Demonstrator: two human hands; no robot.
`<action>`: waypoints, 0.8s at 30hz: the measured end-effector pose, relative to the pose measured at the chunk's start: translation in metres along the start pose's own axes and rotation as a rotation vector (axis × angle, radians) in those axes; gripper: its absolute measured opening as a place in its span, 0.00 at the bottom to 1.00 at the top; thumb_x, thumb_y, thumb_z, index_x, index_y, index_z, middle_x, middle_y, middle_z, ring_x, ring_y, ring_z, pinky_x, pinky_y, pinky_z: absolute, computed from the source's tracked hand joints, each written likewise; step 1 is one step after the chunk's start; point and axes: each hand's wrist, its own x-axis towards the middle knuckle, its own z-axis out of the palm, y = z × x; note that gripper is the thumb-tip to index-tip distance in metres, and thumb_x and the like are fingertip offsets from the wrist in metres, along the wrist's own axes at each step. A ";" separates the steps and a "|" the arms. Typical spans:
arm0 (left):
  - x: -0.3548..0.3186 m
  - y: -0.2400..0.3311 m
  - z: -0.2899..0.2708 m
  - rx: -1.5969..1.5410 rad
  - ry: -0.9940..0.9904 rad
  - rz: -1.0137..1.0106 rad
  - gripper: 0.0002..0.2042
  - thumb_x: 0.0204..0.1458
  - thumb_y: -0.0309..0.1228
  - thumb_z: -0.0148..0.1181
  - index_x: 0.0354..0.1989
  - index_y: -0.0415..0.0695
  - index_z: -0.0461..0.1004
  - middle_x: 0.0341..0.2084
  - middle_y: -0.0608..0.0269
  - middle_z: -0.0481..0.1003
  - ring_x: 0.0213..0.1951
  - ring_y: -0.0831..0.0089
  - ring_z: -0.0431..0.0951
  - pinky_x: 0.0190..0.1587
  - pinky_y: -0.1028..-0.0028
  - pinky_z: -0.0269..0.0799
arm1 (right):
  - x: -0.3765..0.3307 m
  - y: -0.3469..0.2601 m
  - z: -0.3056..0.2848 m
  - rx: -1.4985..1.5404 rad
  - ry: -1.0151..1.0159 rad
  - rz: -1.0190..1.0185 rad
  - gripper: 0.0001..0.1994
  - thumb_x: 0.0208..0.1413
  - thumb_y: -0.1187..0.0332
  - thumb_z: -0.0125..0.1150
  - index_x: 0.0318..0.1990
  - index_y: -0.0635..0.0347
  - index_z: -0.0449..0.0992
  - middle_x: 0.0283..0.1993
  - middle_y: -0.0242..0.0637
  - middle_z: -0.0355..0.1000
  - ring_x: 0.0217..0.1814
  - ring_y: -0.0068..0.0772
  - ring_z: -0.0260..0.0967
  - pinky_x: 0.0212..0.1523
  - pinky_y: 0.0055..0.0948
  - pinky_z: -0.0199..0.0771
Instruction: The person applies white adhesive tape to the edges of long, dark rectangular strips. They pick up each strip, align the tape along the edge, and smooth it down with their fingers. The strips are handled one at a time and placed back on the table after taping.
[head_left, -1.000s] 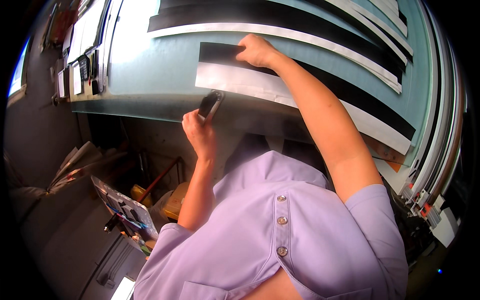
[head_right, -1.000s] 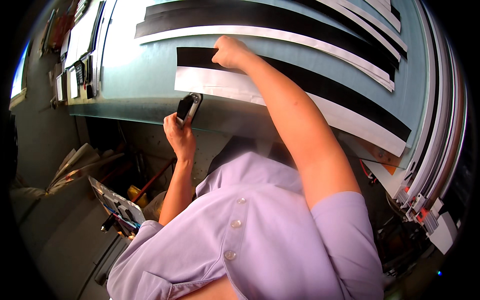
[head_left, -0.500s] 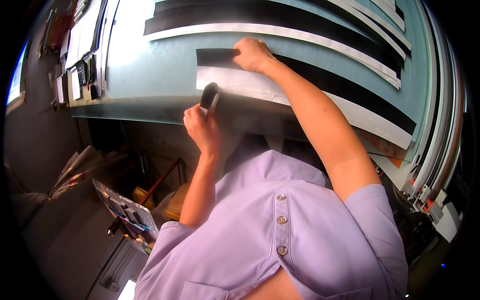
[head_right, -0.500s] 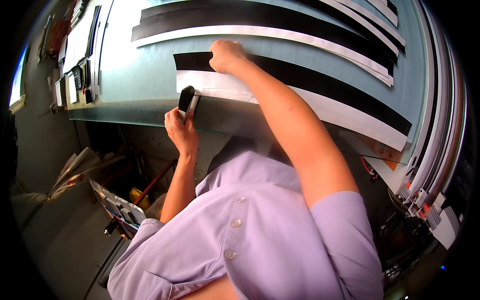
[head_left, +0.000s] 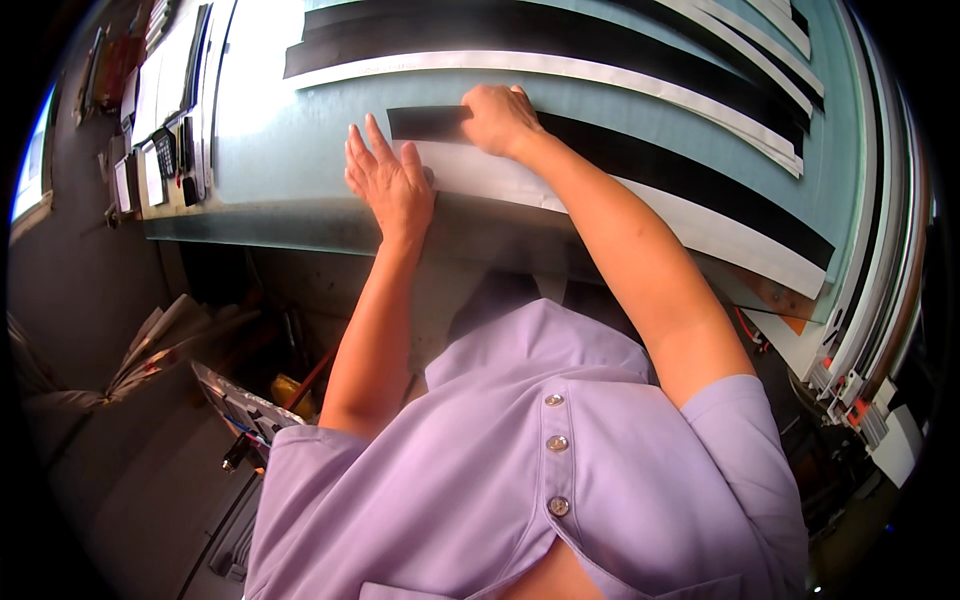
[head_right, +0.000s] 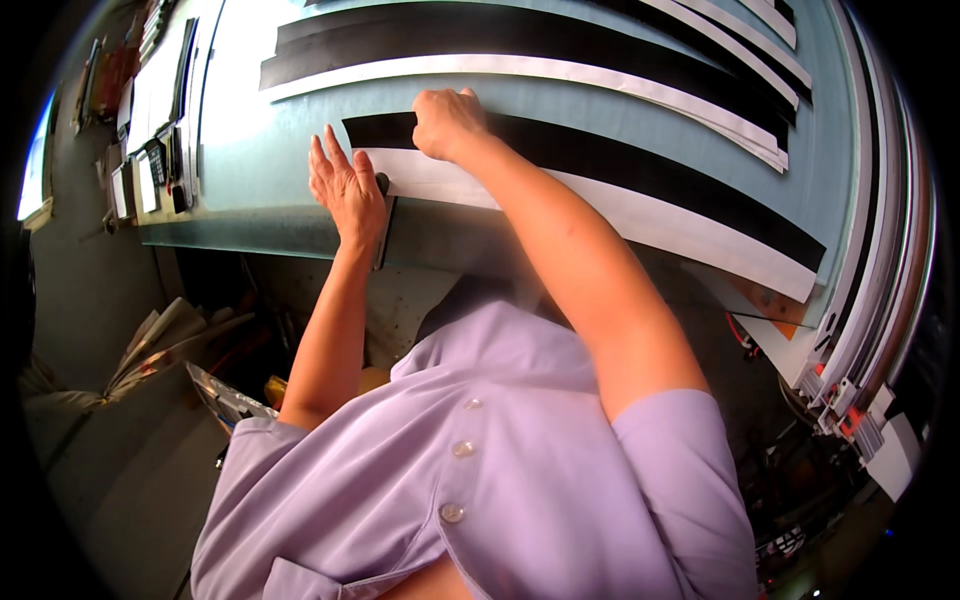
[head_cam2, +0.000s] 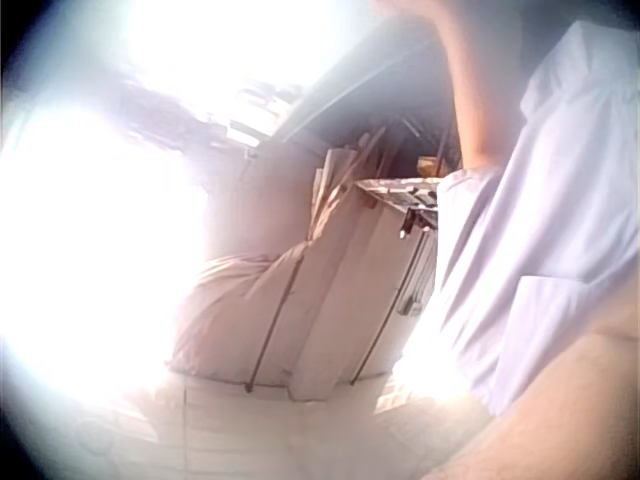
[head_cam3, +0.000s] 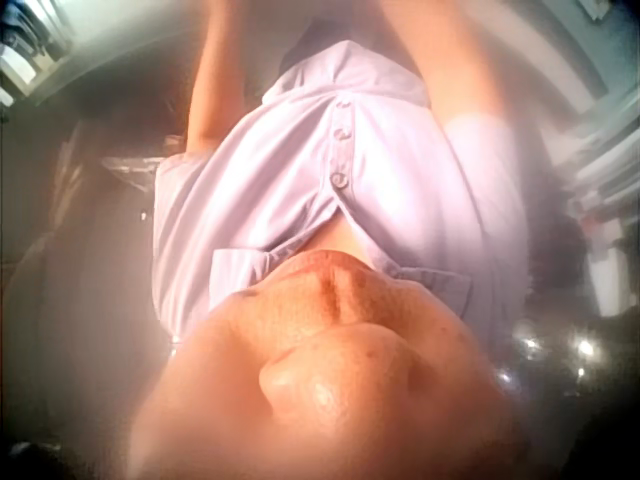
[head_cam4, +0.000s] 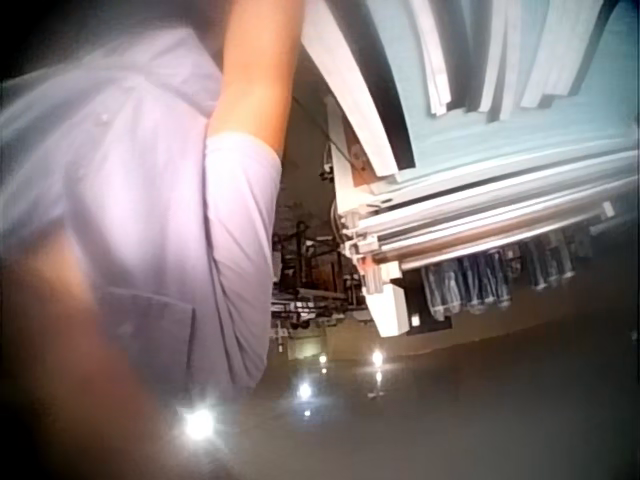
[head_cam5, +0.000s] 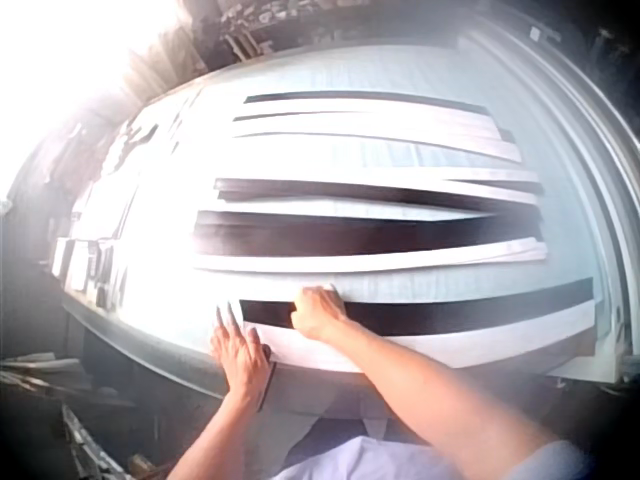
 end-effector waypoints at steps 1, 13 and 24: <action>0.001 0.001 0.000 0.002 -0.005 -0.012 0.32 0.66 0.45 0.44 0.74 0.44 0.49 0.73 0.43 0.47 0.73 0.44 0.46 0.71 0.46 0.38 | 0.001 0.001 -0.001 -0.015 0.001 -0.005 0.07 0.44 0.75 0.54 0.27 0.60 0.79 0.34 0.50 0.79 0.42 0.50 0.77 0.56 0.44 0.66; -0.023 0.019 -0.034 -0.108 -0.143 0.061 0.23 0.64 0.39 0.50 0.66 0.45 0.60 0.51 0.45 0.69 0.46 0.47 0.75 0.44 0.56 0.72 | 0.003 0.005 0.008 0.018 0.069 -0.047 0.05 0.45 0.71 0.56 0.25 0.59 0.78 0.32 0.49 0.79 0.41 0.51 0.76 0.54 0.44 0.65; 0.041 -0.085 -0.048 -0.336 0.448 -0.129 0.28 0.63 0.36 0.59 0.66 0.34 0.59 0.59 0.47 0.66 0.56 0.58 0.71 0.58 0.65 0.68 | 0.009 -0.012 -0.039 0.192 0.140 -0.100 0.07 0.42 0.67 0.59 0.26 0.61 0.77 0.30 0.50 0.77 0.36 0.57 0.75 0.37 0.49 0.75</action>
